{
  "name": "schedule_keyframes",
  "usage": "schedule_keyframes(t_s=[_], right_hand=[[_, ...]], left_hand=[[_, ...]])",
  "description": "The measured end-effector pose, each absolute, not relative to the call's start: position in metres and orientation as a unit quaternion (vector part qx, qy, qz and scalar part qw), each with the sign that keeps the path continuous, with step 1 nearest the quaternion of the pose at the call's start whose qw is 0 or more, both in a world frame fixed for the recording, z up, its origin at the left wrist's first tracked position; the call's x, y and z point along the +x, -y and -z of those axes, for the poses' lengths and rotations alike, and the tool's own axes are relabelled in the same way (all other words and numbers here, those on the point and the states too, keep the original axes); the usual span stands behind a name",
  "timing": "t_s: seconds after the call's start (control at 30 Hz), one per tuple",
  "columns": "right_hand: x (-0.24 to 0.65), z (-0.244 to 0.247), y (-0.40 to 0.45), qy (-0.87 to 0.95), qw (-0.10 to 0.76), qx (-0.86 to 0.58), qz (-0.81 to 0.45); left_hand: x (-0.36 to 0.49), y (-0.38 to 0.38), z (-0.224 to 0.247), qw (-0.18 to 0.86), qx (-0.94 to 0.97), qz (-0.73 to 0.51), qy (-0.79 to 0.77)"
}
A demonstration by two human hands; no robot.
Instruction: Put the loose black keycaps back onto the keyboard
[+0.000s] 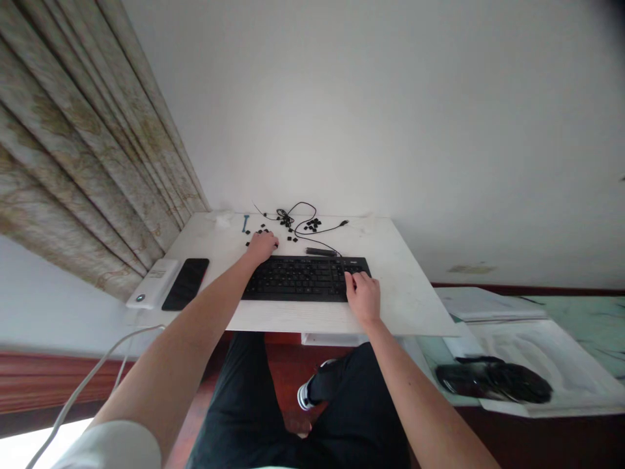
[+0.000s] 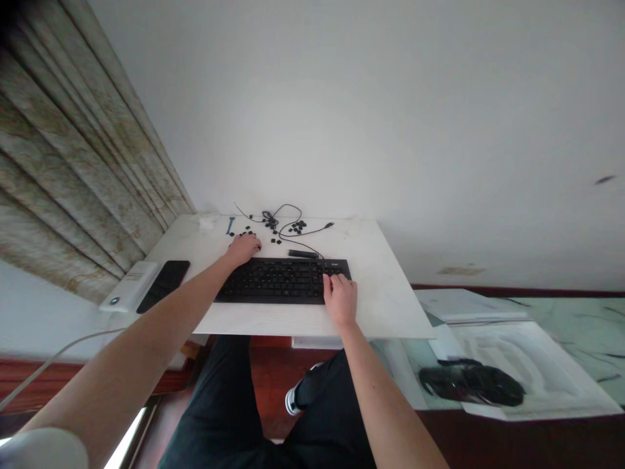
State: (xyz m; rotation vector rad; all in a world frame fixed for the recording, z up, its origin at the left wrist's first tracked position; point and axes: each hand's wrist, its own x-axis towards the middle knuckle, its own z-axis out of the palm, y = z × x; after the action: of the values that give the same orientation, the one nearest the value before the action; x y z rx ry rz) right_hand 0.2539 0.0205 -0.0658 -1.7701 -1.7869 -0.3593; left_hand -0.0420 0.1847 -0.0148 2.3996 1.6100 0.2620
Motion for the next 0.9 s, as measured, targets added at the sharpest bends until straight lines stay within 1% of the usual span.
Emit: schedule_keyframes(t_s=[0.13,0.17,0.2,0.23,0.3,0.33,0.37,0.43,0.57,0.63,0.7,0.73,0.8,0.9], right_hand=[[0.254,0.066,-0.021,0.671,0.293,-0.667,0.136],[0.254,0.065,-0.021,0.671,0.294,-0.667,0.135],[0.254,0.065,-0.021,0.671,0.295,-0.666,0.134],[0.254,0.065,-0.021,0.671,0.297,-0.666,0.132],[0.255,0.065,-0.02,0.671,0.301,-0.665,0.127],[0.255,0.065,-0.02,0.672,0.304,-0.664,0.123],[0.255,0.064,-0.02,0.671,0.309,-0.663,0.118],[0.254,0.061,-0.018,0.666,0.328,-0.663,0.1],[0.233,0.037,-0.013,0.64,0.403,-0.653,0.035],[0.211,0.015,-0.01,0.632,0.462,-0.622,-0.024],[0.185,-0.008,-0.008,0.643,0.51,-0.561,-0.11],[0.173,-0.018,-0.007,0.652,0.515,-0.536,-0.149],[0.154,-0.033,-0.007,0.669,0.498,-0.512,-0.205],[0.141,-0.038,-0.007,0.671,0.476,-0.503,-0.265]], left_hand=[[-0.031,-0.177,0.012,0.175,0.801,-0.158,-0.55],[-0.027,-0.172,0.01,0.217,0.786,-0.194,-0.546],[-0.023,-0.165,0.008,0.283,0.759,-0.241,-0.535],[-0.019,-0.156,0.005,0.38,0.709,-0.303,-0.511],[-0.013,-0.134,-0.002,0.598,0.552,-0.407,-0.414],[-0.01,-0.122,-0.006,0.676,0.476,-0.432,-0.36],[-0.008,-0.11,-0.01,0.73,0.413,-0.445,-0.314],[-0.006,-0.088,-0.019,0.794,0.323,-0.449,-0.25],[-0.005,-0.056,-0.029,0.844,0.268,-0.423,-0.194],[-0.006,-0.047,-0.029,0.846,0.279,-0.414,-0.187],[-0.005,-0.041,-0.025,0.836,0.301,-0.417,-0.192],[-0.005,-0.039,-0.022,0.829,0.313,-0.421,-0.196],[-0.005,-0.035,-0.015,0.816,0.336,-0.426,-0.203],[-0.005,-0.031,-0.003,0.801,0.354,-0.431,-0.217]])
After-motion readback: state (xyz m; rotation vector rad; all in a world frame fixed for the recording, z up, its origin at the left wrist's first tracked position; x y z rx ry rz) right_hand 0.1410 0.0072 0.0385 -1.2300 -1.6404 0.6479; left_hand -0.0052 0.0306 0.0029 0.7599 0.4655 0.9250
